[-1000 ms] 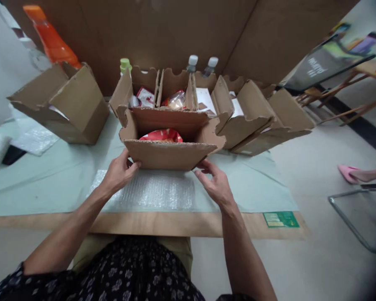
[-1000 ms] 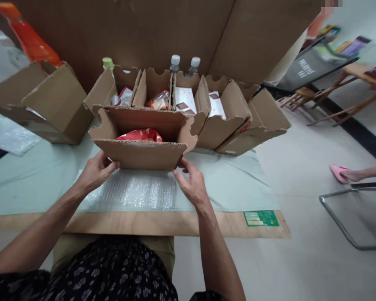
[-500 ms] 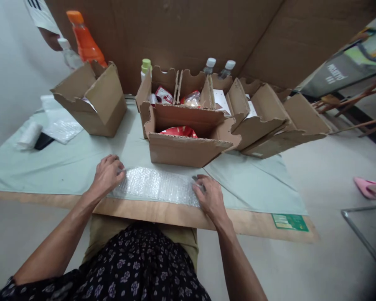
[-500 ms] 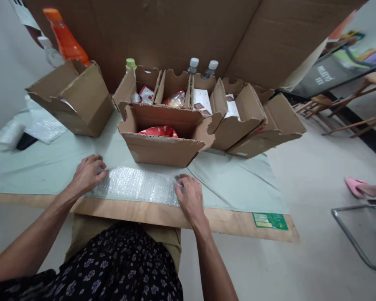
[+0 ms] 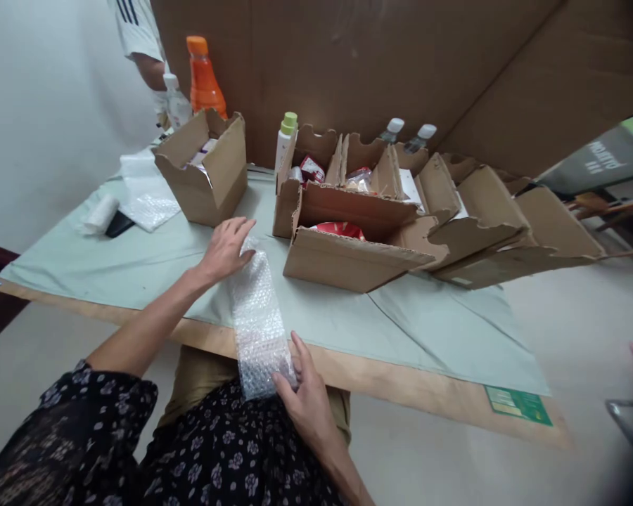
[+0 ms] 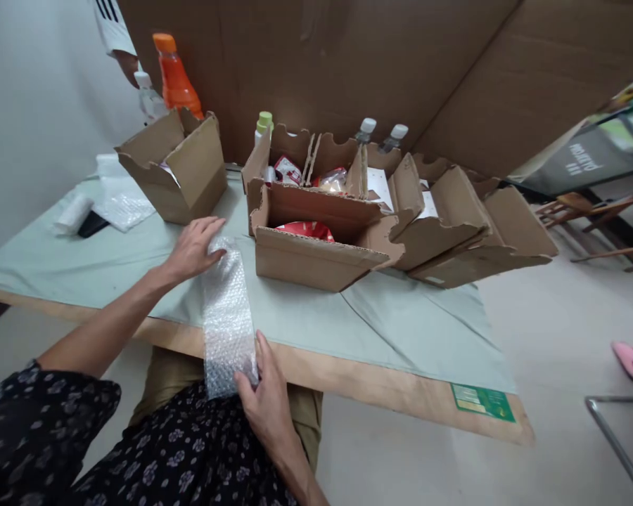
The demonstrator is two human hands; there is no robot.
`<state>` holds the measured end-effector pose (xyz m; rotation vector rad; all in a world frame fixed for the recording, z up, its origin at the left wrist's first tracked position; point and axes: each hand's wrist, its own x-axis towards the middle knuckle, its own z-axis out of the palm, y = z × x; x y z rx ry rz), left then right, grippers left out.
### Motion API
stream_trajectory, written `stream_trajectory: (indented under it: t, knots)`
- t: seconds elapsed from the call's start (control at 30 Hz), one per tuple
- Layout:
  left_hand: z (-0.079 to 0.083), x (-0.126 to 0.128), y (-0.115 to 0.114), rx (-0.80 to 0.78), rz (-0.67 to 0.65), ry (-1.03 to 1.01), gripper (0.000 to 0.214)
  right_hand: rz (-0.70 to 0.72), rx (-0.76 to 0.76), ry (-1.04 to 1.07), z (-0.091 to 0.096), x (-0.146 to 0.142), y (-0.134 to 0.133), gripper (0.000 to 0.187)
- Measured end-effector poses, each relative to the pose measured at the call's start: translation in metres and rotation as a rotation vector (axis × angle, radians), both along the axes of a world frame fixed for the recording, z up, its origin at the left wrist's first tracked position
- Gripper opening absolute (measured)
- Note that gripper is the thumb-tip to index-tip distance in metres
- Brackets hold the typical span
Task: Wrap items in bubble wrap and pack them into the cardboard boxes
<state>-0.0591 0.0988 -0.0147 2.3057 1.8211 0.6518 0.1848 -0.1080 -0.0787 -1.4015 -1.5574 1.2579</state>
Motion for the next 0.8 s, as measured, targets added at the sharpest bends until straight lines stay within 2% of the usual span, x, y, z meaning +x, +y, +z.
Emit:
stream_trajectory:
  t: [0.03, 0.1, 0.17, 0.2, 0.27, 0.33, 0.37, 0.4, 0.47, 0.53, 0.6, 0.7, 0.8]
  knots:
    - [-0.004, -0.001, -0.016, -0.001, -0.036, -0.064, 0.055, 0.028, -0.001, 0.002, 0.002, 0.001, 0.000, 0.068]
    - [-0.011, -0.009, -0.062, -0.062, -0.159, -0.198, 0.041, 0.101, -0.042, 0.026, 0.008, 0.006, 0.000, 0.049]
    - [-0.014, -0.017, -0.115, -0.216, -0.310, -0.323, 0.039, 0.134, -0.127, 0.086, 0.016, 0.008, 0.002, 0.030]
    - [-0.014, -0.019, -0.140, -0.292, -0.356, -0.372, 0.040, 0.129, -0.179, 0.133, 0.020, 0.008, 0.005, 0.027]
    - [-0.015, -0.018, -0.179, -0.396, -0.376, -0.422, 0.064, 0.082, -0.264, 0.249, 0.024, 0.004, 0.012, 0.030]
    - [-0.018, -0.010, -0.199, -0.401, -0.308, -0.436, 0.084, 0.037, -0.308, 0.380, 0.025, -0.003, 0.021, 0.038]
    - [-0.021, -0.005, -0.202, -0.370, -0.240, -0.445, 0.082, 0.030, -0.322, 0.444, 0.024, -0.006, 0.025, 0.042]
    - [-0.025, 0.000, -0.200, -0.333, -0.147, -0.460, 0.071, 0.028, -0.329, 0.500, 0.024, -0.009, 0.029, 0.046]
    - [-0.033, 0.008, -0.189, -0.287, 0.060, -0.505, 0.048, 0.039, -0.318, 0.571, 0.023, -0.013, 0.035, 0.056]
    - [-0.039, 0.010, -0.174, -0.299, 0.195, -0.546, 0.041, 0.028, -0.236, 0.543, 0.022, -0.011, 0.036, 0.063]
    - [-0.040, 0.008, -0.161, -0.345, 0.225, -0.540, 0.046, 0.025, -0.086, 0.380, 0.023, -0.006, 0.037, 0.058]
    - [-0.040, 0.003, -0.153, -0.399, 0.234, -0.462, 0.058, 0.109, 0.244, -0.008, 0.022, 0.001, 0.041, 0.042]
    - [-0.043, 0.003, -0.153, -0.424, 0.249, -0.386, 0.065, 0.284, 0.508, -0.338, 0.017, -0.003, 0.054, 0.049]
